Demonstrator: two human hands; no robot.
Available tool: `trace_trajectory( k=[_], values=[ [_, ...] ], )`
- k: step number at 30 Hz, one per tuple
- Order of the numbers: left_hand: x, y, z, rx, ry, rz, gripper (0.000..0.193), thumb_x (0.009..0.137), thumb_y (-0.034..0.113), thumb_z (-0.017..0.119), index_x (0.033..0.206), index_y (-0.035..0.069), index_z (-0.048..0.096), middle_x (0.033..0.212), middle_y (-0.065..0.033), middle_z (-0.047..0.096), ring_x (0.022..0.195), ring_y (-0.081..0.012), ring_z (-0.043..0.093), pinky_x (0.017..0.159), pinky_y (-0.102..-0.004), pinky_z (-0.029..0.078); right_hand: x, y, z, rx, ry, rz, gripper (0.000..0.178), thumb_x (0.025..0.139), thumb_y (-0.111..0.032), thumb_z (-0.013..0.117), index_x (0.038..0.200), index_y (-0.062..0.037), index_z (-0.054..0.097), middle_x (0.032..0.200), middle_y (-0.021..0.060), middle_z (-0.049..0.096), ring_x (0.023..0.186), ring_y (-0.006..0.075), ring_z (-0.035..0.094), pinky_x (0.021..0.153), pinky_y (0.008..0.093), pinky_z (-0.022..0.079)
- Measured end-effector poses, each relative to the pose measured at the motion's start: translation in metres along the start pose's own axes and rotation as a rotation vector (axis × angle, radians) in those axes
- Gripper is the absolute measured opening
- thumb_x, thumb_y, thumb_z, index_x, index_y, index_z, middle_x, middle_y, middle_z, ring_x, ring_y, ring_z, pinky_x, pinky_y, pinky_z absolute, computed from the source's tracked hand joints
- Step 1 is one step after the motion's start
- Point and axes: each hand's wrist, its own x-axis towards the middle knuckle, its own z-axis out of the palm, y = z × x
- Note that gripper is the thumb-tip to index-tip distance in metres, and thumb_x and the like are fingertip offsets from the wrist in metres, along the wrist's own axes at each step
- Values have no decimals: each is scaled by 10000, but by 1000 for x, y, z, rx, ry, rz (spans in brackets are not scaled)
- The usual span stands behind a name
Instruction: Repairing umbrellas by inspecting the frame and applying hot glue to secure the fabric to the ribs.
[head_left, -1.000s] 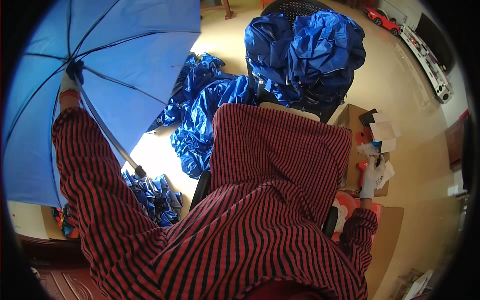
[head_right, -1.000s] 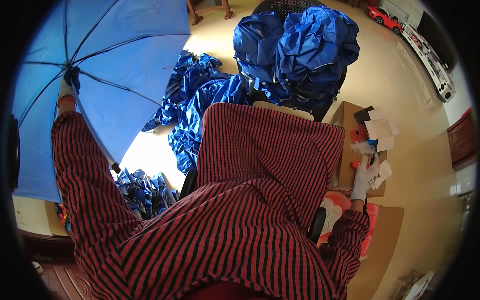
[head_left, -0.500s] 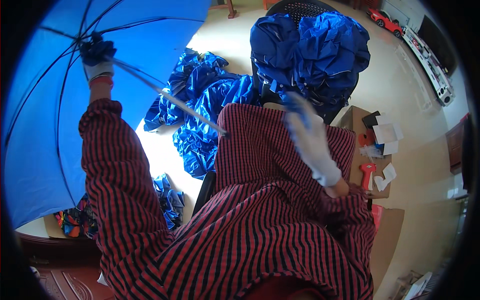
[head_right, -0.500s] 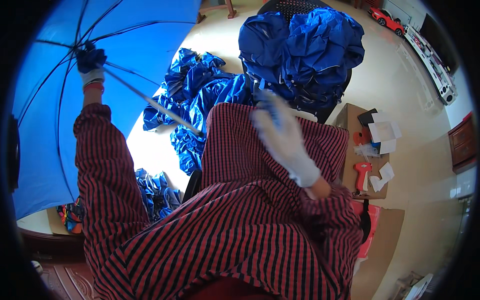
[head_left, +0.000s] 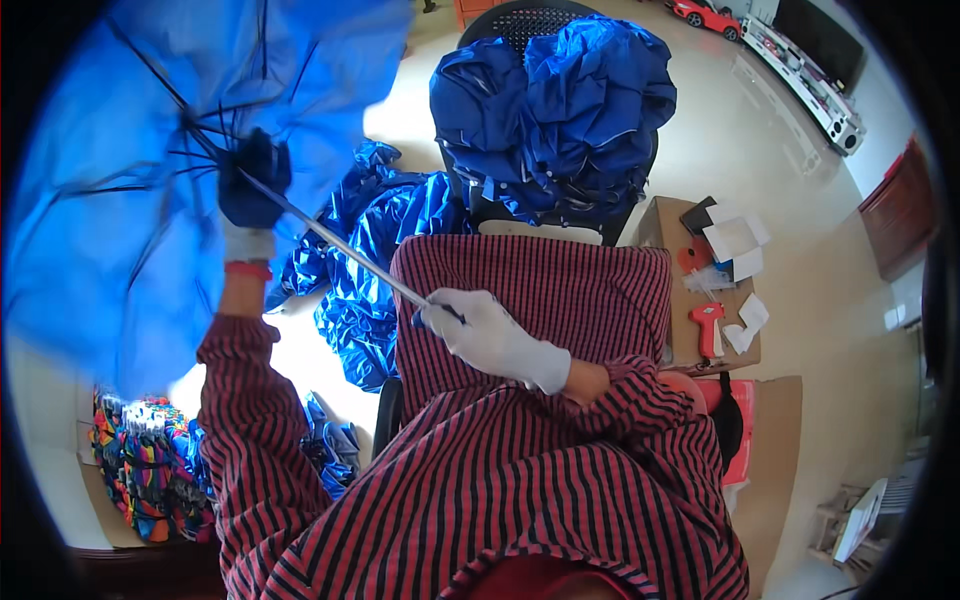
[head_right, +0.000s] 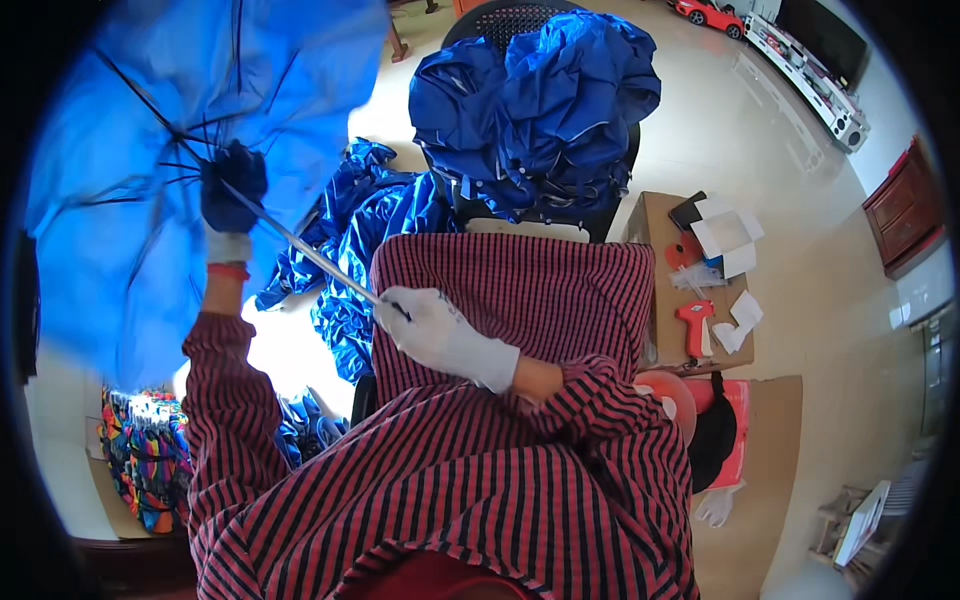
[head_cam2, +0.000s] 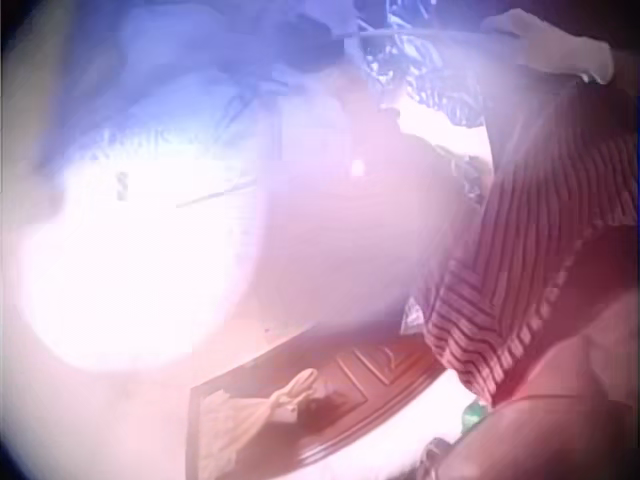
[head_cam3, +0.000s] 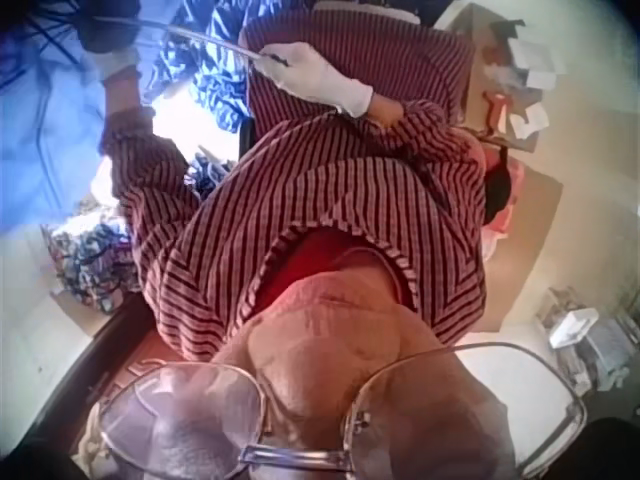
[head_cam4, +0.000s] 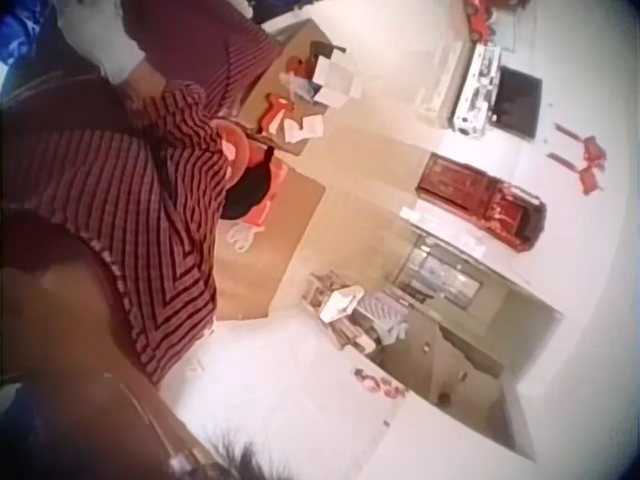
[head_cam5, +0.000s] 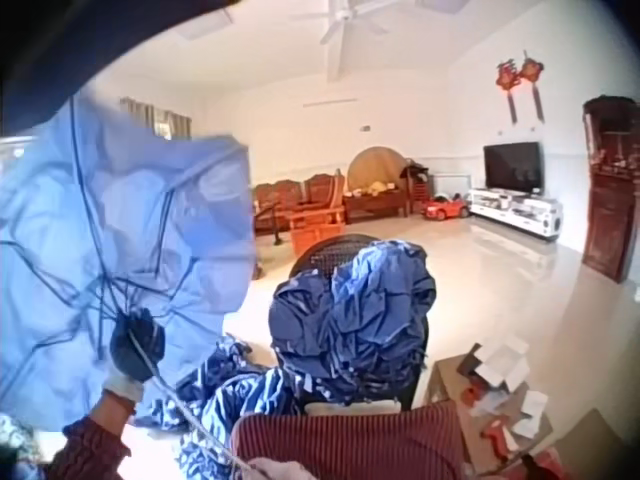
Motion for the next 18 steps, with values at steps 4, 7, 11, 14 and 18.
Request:
trace_trajectory(
  k=[4,7,11,14,18],
  values=[
    [-62,-106,35,216,352,-118,414,975,354,509,1224,32,583,1272,-116,597,1211,-262,537,1079,-472,365,30,17,-3,29,77,-113,309,938,-232,521,827,36,629,588,103,551,515,157,495,522,355,397],
    [-108,-152,62,45,383,-233,377,984,255,519,1284,28,541,1313,-119,567,1250,-273,504,1074,-451,381,35,40,5,-42,89,-95,346,933,-258,524,818,50,629,579,103,549,522,159,499,531,338,404],
    [-235,-123,10,1317,-263,-668,465,922,114,595,1354,29,446,1345,-113,542,1270,-248,490,1053,-460,397,22,59,-17,35,92,-5,341,935,-263,531,871,45,663,581,65,539,523,129,497,507,312,396],
    [-379,-40,-64,1029,319,-789,470,974,205,503,1401,48,384,1391,-88,490,1279,-233,459,1006,-478,437,23,58,-30,56,2,58,300,948,-276,560,970,-3,682,621,9,538,536,77,489,494,252,386],
    [-355,8,-53,1017,784,-307,428,976,269,488,1337,42,451,1284,-102,549,1156,-234,524,948,-433,467,32,56,-9,-251,-81,-3,305,945,-274,535,957,3,663,634,105,600,567,193,595,565,345,470]
  ],
)
